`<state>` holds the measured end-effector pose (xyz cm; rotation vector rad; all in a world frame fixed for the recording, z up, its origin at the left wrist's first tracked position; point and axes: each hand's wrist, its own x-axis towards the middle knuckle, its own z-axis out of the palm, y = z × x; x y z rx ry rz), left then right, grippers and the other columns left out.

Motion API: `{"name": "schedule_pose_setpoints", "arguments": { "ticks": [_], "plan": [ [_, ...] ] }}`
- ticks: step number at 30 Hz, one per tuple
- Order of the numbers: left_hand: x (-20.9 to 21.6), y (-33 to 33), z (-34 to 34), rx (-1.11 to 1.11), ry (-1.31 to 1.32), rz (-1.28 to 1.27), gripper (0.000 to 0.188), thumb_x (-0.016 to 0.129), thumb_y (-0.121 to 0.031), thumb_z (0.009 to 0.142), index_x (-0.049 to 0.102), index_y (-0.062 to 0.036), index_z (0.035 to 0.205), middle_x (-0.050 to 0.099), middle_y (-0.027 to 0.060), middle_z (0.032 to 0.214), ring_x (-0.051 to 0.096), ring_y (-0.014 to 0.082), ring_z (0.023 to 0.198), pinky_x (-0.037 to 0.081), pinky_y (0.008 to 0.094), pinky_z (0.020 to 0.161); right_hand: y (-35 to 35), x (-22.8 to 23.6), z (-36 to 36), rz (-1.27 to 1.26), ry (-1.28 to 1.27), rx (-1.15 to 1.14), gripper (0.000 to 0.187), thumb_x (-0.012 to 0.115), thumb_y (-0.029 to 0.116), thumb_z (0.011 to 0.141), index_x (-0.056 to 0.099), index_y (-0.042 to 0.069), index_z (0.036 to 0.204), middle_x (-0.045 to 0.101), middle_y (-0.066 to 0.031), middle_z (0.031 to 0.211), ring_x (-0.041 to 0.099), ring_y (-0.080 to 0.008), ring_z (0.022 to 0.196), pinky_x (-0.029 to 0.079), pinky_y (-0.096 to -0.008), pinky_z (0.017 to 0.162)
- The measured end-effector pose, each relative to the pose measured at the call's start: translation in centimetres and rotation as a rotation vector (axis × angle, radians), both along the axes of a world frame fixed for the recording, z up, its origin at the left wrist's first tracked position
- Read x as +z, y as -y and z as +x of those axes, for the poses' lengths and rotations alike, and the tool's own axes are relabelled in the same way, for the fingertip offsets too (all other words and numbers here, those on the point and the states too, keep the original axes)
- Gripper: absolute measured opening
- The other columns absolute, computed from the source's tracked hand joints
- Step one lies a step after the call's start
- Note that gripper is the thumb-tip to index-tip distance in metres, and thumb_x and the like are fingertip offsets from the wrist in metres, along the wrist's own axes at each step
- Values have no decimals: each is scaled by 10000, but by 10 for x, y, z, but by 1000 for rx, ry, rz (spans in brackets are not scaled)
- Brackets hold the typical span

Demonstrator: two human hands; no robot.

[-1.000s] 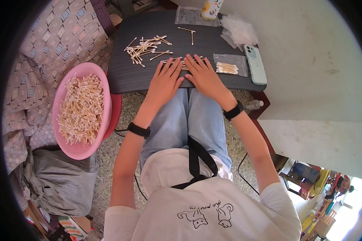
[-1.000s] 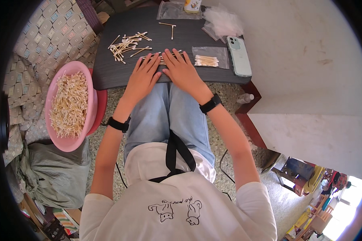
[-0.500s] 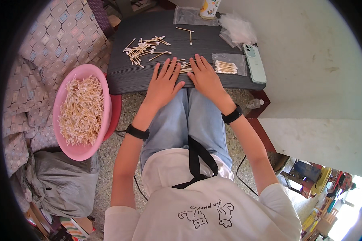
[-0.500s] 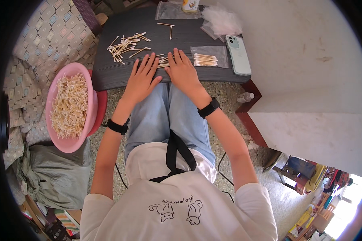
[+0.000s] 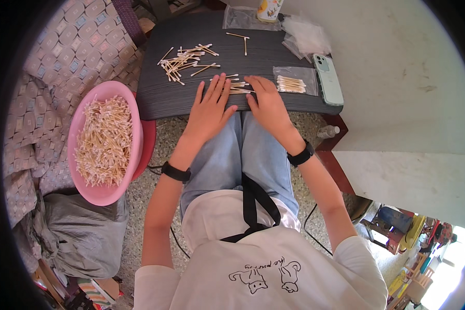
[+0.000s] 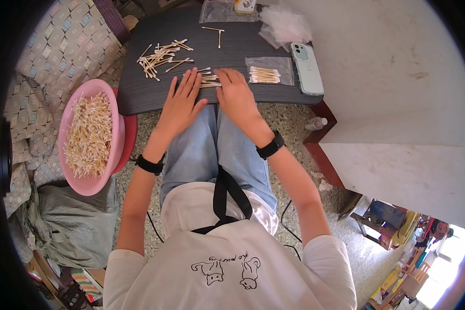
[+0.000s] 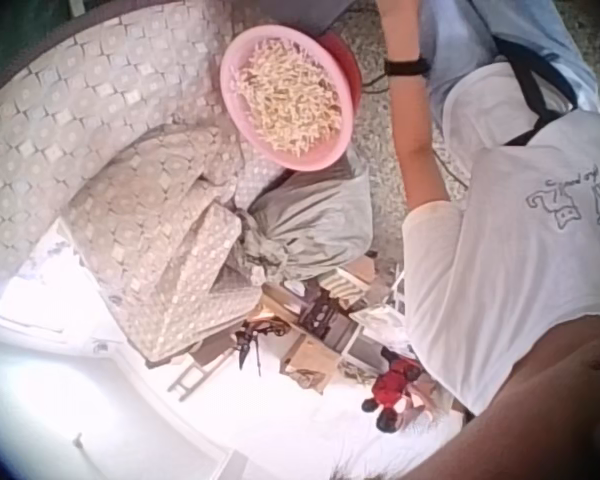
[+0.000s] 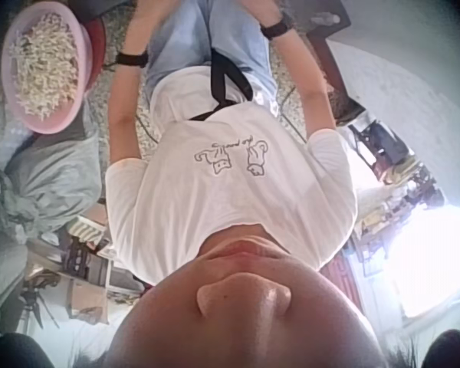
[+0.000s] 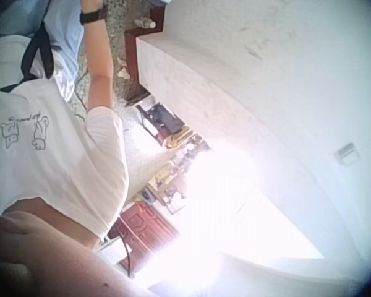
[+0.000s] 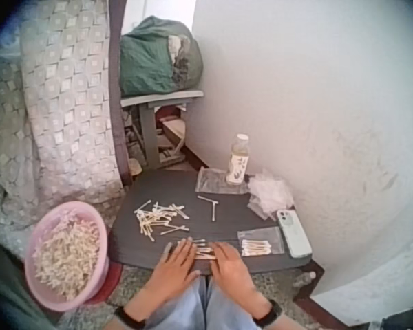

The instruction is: The person aligns several wooden cotton swabs on a desk, picks them up by hand, and slides them into a small plastic bag. They repeat this process with another group of swabs.

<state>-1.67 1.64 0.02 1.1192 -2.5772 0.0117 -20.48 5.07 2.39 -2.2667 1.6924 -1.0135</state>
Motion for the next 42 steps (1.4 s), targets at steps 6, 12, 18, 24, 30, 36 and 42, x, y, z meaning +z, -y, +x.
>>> {"name": "schedule_pose_setpoints", "arguments": {
  "ticks": [6, 12, 18, 24, 30, 36, 42],
  "plan": [
    [3, -11, 5, -39, 55, 10, 636, 460, -381, 961, 295, -34, 1468, 266, 111, 1543, 233, 249, 1433, 156, 460, 1168, -20, -17, 0, -30, -272, 27, 476, 625, 114, 845, 503, -15, 1287, 492, -174, 1353, 448, -338, 1280, 391, -418, 1052],
    [3, -9, 4, -29, 29, 7, 627, 491, -375, 948, 326, -51, 1459, 287, 107, 1535, 254, 263, 1424, 179, 466, 1158, -23, -20, 2, -35, -389, -10, 545, 621, 202, 872, 455, 2, 1352, 409, -173, 1435, 360, -372, 1343, 347, -464, 1084],
    [0, -9, 3, 17, 21, -1, 616, 493, -376, 948, 343, -55, 1452, 307, 111, 1525, 258, 272, 1422, 194, 471, 1152, -17, -14, -2, -9, -418, -25, 530, 572, 267, 917, 445, 12, 1364, 396, -170, 1449, 356, -370, 1346, 333, -474, 1090],
    [2, -9, 4, -17, -120, 61, 591, 496, -333, 955, 345, -38, 1444, 326, 143, 1508, 289, 295, 1405, 224, 463, 1145, -19, -25, -6, -66, -157, -80, 443, 582, 152, 892, 511, 13, 1306, 503, -165, 1349, 467, -330, 1258, 377, -416, 1057],
    [-2, 7, 7, 45, -316, 59, 504, 467, -281, 984, 404, 14, 1388, 398, 195, 1449, 366, 336, 1354, 281, 438, 1125, -5, -10, -6, -41, -31, -105, 235, 583, -60, 794, 644, -19, 1018, 591, -144, 1034, 566, -330, 961, 467, -403, 831],
    [-5, 18, -1, 48, -264, 64, 499, 447, -288, 995, 414, 49, 1362, 412, 218, 1431, 380, 349, 1341, 288, 432, 1123, 18, -19, -11, -76, 109, -55, 215, 572, -78, 789, 659, -9, 972, 602, -143, 954, 581, -324, 903, 476, -391, 780],
    [-7, 20, -4, -4, -291, 62, 507, 487, -247, 977, 389, 55, 1373, 418, 216, 1425, 387, 346, 1336, 296, 430, 1123, 25, -17, 4, -161, 202, -16, 275, 545, -92, 769, 652, -8, 1008, 609, -144, 1014, 569, -348, 977, 477, -420, 845]
  ]
}}
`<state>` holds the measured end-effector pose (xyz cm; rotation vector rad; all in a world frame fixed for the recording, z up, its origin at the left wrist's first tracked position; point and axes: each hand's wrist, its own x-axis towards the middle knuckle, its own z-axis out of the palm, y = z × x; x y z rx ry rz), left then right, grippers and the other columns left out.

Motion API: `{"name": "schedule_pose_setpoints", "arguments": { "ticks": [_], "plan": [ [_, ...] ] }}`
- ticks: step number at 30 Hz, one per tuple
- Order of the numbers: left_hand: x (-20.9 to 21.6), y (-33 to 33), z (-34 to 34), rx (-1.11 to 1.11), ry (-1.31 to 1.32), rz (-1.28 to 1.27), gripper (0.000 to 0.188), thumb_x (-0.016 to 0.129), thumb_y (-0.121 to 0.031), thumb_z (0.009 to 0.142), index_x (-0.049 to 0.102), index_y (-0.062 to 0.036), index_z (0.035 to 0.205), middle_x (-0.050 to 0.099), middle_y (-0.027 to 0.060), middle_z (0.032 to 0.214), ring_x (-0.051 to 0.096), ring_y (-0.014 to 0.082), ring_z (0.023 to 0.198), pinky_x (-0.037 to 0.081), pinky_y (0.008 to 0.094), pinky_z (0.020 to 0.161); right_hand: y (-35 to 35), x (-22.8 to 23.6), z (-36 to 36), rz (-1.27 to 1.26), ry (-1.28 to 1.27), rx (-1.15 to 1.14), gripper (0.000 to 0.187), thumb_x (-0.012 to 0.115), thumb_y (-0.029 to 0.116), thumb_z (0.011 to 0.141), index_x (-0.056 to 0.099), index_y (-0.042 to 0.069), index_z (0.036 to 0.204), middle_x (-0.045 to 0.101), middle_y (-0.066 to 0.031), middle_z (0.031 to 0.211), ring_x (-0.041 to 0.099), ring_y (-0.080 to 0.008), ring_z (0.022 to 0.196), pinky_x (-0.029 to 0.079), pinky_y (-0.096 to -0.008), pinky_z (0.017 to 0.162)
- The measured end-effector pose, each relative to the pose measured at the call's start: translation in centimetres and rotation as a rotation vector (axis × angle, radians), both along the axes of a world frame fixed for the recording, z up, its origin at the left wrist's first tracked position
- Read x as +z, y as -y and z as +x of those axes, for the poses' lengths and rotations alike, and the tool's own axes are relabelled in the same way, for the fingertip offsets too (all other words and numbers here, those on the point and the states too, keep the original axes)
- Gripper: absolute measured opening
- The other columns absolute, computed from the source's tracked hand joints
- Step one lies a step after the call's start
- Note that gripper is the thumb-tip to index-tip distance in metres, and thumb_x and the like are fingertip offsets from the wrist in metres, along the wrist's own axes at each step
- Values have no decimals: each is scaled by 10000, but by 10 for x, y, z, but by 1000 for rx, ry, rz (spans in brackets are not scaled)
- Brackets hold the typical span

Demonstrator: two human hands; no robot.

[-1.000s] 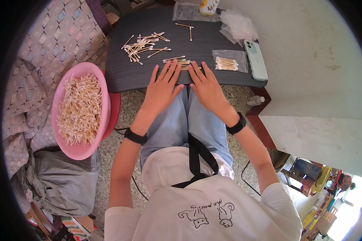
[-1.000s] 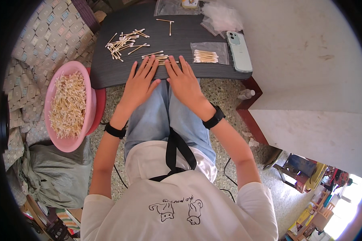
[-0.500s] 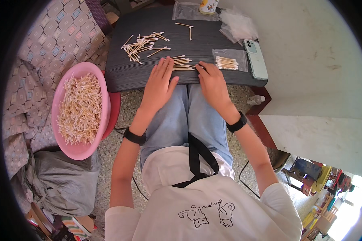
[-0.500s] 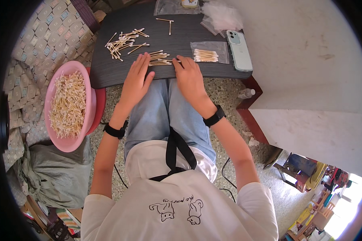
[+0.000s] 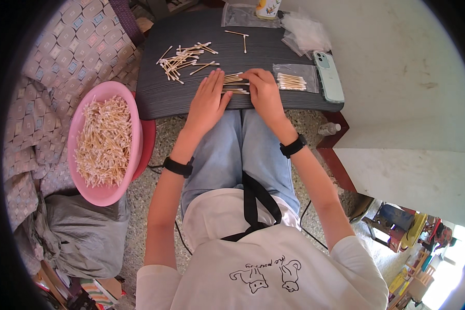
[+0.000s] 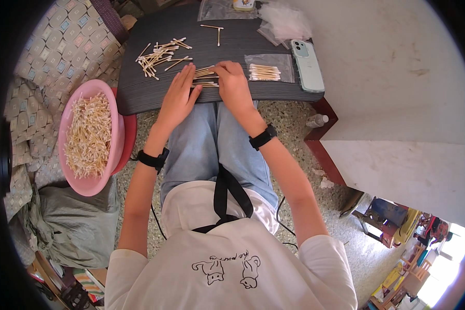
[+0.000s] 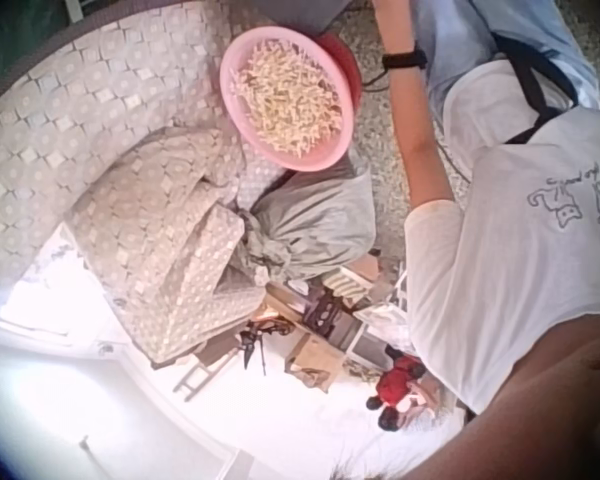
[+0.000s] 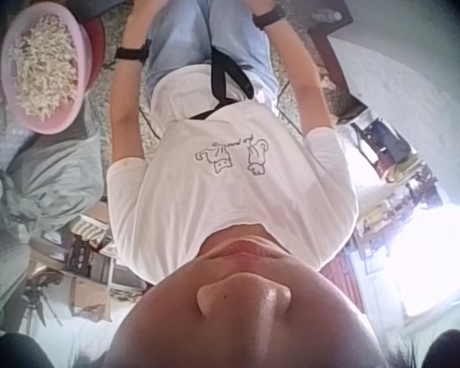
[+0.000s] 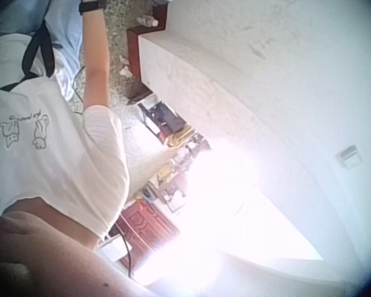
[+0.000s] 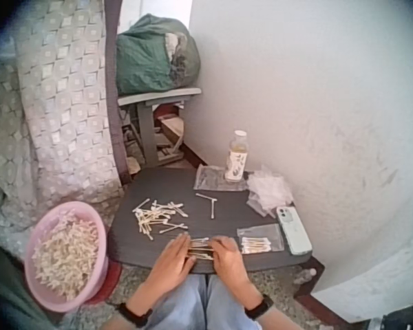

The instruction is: The person aligns several wooden cotton swabs on a desk, picks them up by hand, and slides them into a small plastic bag. They repeat this process with another group of swabs.

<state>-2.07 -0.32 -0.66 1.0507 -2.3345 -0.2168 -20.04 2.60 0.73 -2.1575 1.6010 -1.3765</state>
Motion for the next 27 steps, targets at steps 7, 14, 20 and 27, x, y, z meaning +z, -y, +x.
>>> {"name": "schedule_pose_setpoints", "arguments": {
  "ticks": [7, 14, 20, 27],
  "plan": [
    [3, 6, -1, -119, -108, 65, 499, 559, -137, 932, 398, -32, 1392, 479, 181, 1383, 450, 337, 1291, 349, 417, 1089, 8, -6, 9, -77, 12, 138, 382, 516, -62, 826, 559, -18, 1203, 603, -186, 1108, 552, -376, 1048, 443, -441, 911],
    [2, 4, 6, -133, -248, 228, 494, 542, -109, 940, 387, -47, 1405, 493, 187, 1375, 467, 333, 1288, 358, 386, 1072, -7, 1, 1, 196, 128, 137, 457, 501, -17, 872, 446, -23, 1325, 528, -249, 1222, 490, -419, 1166, 413, -433, 987],
    [-12, 8, -19, -60, -880, 625, 555, 479, -130, 969, 273, -16, 1471, 334, 147, 1510, 289, 232, 1415, 237, 331, 1137, -2, -16, 20, 186, 225, 72, 527, 491, 24, 918, 326, -30, 1416, 439, -266, 1359, 427, -393, 1276, 358, -400, 1051],
    [-3, 8, -26, -32, -1142, 804, 532, 398, -184, 1002, 245, 1, 1477, 310, 148, 1518, 257, 217, 1421, 181, 314, 1154, 10, -18, 11, 224, 440, -5, 511, 485, 47, 946, 328, -17, 1429, 446, -221, 1389, 438, -306, 1304, 373, -345, 1035]
  ]
}}
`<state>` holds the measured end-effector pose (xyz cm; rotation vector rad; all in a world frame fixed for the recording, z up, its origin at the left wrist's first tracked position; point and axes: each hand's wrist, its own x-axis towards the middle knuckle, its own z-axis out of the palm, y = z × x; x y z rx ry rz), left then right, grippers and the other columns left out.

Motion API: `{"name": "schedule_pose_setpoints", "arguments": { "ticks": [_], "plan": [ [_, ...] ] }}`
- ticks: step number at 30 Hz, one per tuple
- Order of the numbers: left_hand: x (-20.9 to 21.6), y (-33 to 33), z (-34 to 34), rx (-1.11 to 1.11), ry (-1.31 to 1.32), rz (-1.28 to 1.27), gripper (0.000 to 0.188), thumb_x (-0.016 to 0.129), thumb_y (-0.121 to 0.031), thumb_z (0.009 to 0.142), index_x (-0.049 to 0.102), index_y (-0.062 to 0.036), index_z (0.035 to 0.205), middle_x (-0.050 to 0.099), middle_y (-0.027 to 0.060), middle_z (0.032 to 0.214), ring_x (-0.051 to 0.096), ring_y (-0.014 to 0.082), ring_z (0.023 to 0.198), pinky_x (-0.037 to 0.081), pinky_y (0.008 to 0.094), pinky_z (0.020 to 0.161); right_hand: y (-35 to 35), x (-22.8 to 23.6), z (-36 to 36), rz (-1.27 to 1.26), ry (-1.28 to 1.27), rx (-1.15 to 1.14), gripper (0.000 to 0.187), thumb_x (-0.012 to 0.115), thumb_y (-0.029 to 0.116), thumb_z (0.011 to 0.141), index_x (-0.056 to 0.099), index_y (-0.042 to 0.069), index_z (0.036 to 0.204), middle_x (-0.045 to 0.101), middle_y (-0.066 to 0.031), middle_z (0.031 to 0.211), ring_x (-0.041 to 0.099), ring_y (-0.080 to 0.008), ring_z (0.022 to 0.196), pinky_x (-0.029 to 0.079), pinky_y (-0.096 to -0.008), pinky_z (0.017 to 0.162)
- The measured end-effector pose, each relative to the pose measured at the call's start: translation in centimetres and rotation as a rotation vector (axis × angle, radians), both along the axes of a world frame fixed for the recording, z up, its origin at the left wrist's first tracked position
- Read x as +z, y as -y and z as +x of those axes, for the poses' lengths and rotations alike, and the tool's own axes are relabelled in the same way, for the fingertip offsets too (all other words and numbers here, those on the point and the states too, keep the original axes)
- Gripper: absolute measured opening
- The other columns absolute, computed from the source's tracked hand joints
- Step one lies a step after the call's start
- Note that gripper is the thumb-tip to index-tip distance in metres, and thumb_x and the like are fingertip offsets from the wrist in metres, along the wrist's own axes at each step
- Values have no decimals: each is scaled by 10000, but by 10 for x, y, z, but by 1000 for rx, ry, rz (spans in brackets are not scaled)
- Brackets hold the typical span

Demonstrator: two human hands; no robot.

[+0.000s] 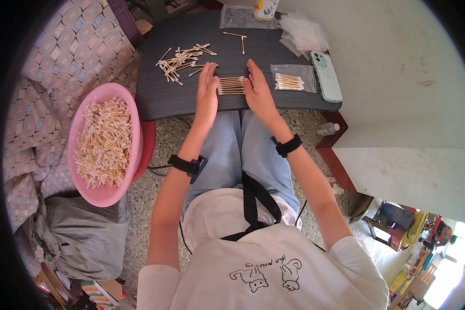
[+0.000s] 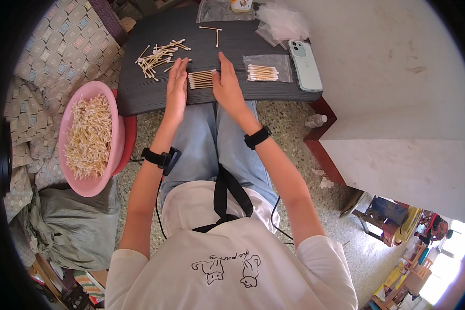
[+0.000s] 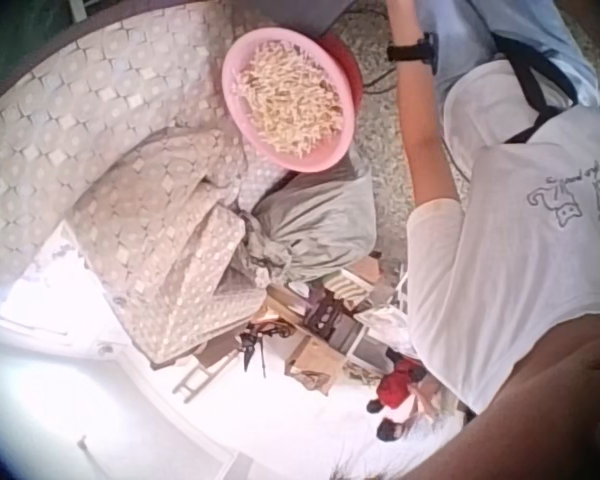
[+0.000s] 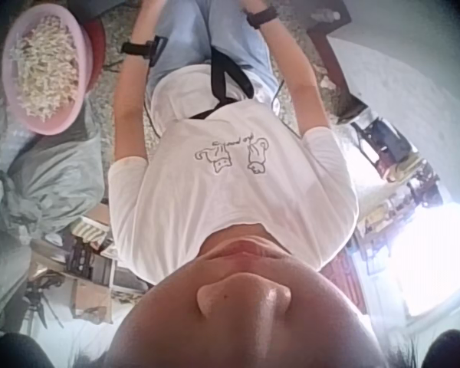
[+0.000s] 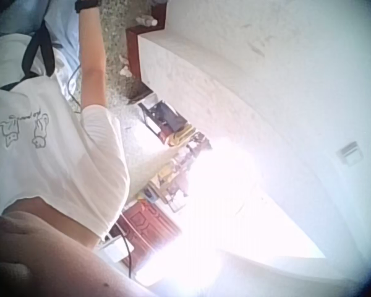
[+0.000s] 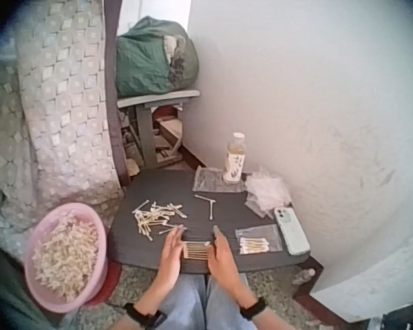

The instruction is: The person aligns several wooden cotton swabs on a desk, picks them up by hand, and slides them into a small plastic bag. They repeat this process with another group of swabs.

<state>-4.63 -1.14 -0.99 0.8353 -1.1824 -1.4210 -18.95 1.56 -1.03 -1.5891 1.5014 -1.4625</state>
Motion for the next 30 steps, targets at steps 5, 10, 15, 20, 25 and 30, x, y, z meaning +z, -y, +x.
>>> {"name": "schedule_pose_setpoints", "arguments": {
  "ticks": [5, 10, 15, 20, 25, 30],
  "plan": [
    [1, 1, -3, 39, 115, -88, 504, 390, -202, 1010, 288, 6, 1457, 393, 152, 1469, 323, 216, 1387, 230, 315, 1131, 1, 4, 15, -10, -129, 33, 493, 484, 49, 949, 347, -14, 1418, 508, -204, 1340, 488, -282, 1261, 395, -356, 1018],
    [4, 8, 4, 107, 80, -216, 428, 434, -146, 994, 384, -15, 1399, 492, 160, 1382, 429, 238, 1313, 327, 321, 1069, 7, 4, -4, 8, 30, 45, 496, 481, 46, 946, 350, 5, 1422, 539, -197, 1310, 520, -290, 1227, 396, -355, 1022],
    [7, 15, 24, -17, 521, -421, 532, 636, -108, 881, 439, -60, 1373, 495, 171, 1369, 448, 258, 1296, 353, 374, 1072, 2, 20, -12, -73, -346, 242, 598, 649, 117, 854, 413, 39, 1398, 545, -170, 1293, 493, -314, 1229, 376, -379, 1048],
    [19, 7, 36, -99, 900, -700, 571, 715, -178, 812, 486, -56, 1321, 511, 180, 1298, 471, 338, 1234, 393, 400, 1035, -6, 30, -38, -65, -540, 315, 643, 730, 167, 784, 471, 48, 1359, 543, -152, 1278, 480, -315, 1215, 386, -389, 1030],
    [24, 10, 33, -123, 934, -818, 400, 710, -142, 801, 614, -29, 1172, 588, 114, 1125, 537, 301, 1100, 455, 385, 941, 3, 36, -41, -86, -622, 382, 544, 734, 177, 778, 560, 46, 1277, 572, -131, 1185, 517, -307, 1120, 427, -384, 968],
    [21, 10, 30, -22, 911, -873, 204, 687, -63, 805, 696, -30, 1006, 605, 85, 958, 588, 265, 968, 499, 367, 817, 9, 31, -34, -158, -685, 338, 341, 703, 153, 798, 660, 22, 1110, 596, -100, 1042, 555, -274, 998, 468, -371, 869]
  ]
}}
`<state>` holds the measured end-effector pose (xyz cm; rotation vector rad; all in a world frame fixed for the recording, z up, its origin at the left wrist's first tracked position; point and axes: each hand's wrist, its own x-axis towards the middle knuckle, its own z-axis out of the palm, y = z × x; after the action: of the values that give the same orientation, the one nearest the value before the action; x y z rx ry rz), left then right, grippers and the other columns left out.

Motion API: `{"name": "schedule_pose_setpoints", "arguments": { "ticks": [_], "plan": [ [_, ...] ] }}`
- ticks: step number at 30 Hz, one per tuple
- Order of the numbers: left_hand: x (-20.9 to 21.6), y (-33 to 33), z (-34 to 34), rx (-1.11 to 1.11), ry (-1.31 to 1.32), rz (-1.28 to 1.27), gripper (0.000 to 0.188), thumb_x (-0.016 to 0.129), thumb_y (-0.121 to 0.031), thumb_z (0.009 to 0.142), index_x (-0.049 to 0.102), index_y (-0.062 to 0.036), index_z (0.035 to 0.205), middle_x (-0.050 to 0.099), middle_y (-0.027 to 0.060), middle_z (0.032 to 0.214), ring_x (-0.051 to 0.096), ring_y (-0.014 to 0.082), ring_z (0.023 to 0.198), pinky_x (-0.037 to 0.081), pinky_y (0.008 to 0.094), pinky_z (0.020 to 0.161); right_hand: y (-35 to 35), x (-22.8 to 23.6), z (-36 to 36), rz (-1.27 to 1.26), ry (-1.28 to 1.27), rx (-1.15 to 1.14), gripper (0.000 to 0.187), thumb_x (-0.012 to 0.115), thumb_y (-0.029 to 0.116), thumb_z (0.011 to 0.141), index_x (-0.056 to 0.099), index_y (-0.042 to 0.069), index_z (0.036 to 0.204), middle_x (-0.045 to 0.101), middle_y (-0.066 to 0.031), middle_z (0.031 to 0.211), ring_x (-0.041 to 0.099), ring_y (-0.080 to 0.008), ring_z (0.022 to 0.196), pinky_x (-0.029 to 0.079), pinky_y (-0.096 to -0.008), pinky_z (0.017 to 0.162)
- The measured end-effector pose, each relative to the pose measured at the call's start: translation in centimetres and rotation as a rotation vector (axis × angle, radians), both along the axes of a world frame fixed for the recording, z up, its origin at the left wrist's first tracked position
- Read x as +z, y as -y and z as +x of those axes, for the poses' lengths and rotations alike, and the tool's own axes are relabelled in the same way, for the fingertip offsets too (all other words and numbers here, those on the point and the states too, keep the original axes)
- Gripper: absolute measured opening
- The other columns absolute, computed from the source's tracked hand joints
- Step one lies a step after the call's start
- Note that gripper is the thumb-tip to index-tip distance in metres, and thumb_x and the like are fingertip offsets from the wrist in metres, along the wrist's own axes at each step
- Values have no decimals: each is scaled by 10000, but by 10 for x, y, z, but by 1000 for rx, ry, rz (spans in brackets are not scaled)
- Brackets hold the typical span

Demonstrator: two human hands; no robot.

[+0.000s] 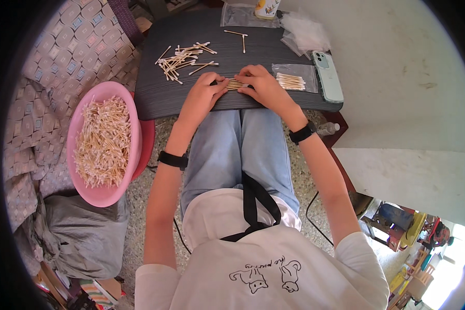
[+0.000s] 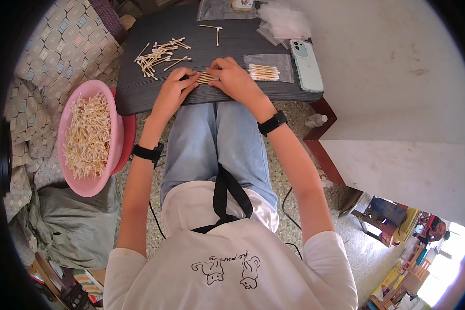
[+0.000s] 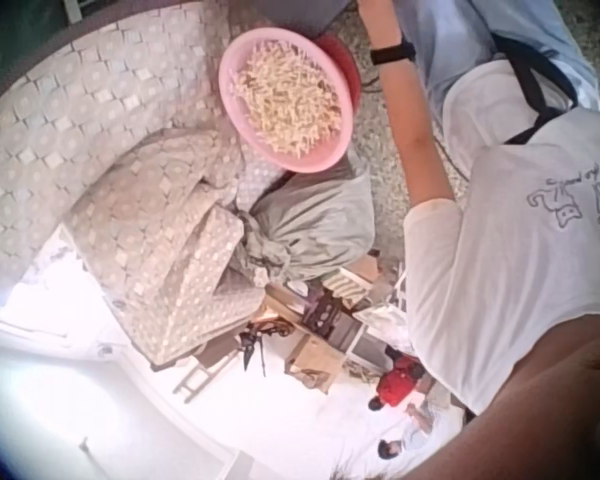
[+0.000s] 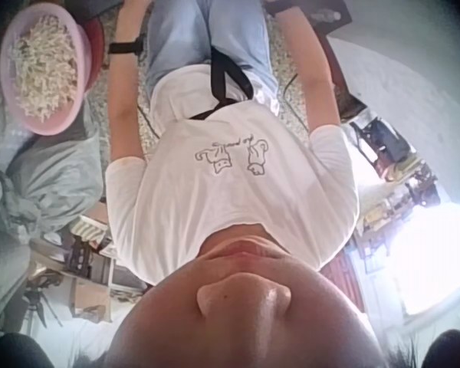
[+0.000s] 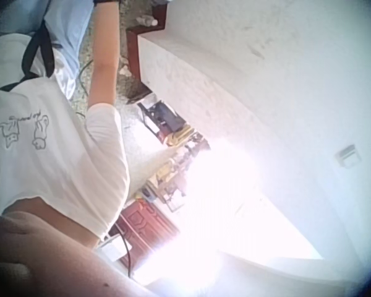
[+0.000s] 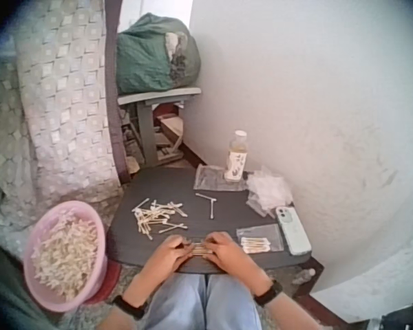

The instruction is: The person aligns several wooden cotton swabs on a desk, picks them up by hand, and slides them into a small plastic bag. They repeat this process with another group of swabs.

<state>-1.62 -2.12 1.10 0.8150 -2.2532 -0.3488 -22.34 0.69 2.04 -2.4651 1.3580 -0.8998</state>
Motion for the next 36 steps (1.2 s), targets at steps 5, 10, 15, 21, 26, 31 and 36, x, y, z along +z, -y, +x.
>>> {"name": "schedule_pose_setpoints", "arguments": {
  "ticks": [5, 10, 15, 21, 26, 31, 36],
  "plan": [
    [0, 0, -1, -16, 1, 19, 197, 685, -71, 811, 695, -28, 1003, 606, 84, 952, 590, 258, 953, 498, 369, 803, 0, -3, 2, -32, -28, -34, 245, 695, 140, 794, 684, 32, 1014, 581, -70, 971, 560, -255, 940, 495, -371, 836],
    [-2, 0, 2, -21, -14, -10, 234, 665, -80, 834, 685, -24, 1060, 597, 90, 966, 582, 263, 970, 477, 363, 830, -1, -5, 7, -118, -96, -54, 191, 671, 125, 812, 683, 38, 982, 570, -66, 932, 563, -239, 921, 509, -357, 800],
    [-1, -1, -6, 76, 58, -11, 242, 668, -70, 830, 685, -30, 1067, 559, 99, 887, 562, 258, 874, 471, 366, 771, 0, -6, 7, -178, -118, -55, 225, 673, 92, 800, 682, 24, 1015, 585, -77, 936, 581, -244, 901, 511, -356, 769],
    [1, -3, -9, 86, 92, -50, 161, 669, -64, 815, 674, 10, 958, 533, 102, 843, 562, 263, 838, 472, 379, 744, 4, -4, 6, -175, -151, -46, 175, 672, 66, 769, 685, 10, 935, 603, -75, 886, 593, -240, 899, 519, -350, 766],
    [-1, -2, -7, 93, 98, -57, 114, 663, -70, 807, 641, 8, 887, 546, 104, 854, 574, 278, 838, 484, 391, 753, 6, 2, 10, -149, -215, -34, 128, 661, 74, 765, 676, 14, 878, 618, -71, 881, 604, -240, 891, 523, -345, 765],
    [2, -5, -11, 132, 194, -136, 108, 650, -82, 814, 618, -12, 889, 565, 95, 867, 587, 275, 842, 496, 385, 736, 4, -2, 8, -123, -227, -72, 114, 642, 93, 775, 676, 21, 859, 615, -65, 870, 606, -232, 884, 525, -344, 758],
    [2, -6, -9, 117, 177, -186, 99, 640, -89, 821, 614, -22, 889, 579, 83, 859, 593, 267, 826, 507, 375, 698, 2, 0, 9, -185, -239, -55, 100, 615, 96, 788, 674, 34, 841, 606, -55, 881, 602, -226, 862, 532, -341, 731]
  ]
}}
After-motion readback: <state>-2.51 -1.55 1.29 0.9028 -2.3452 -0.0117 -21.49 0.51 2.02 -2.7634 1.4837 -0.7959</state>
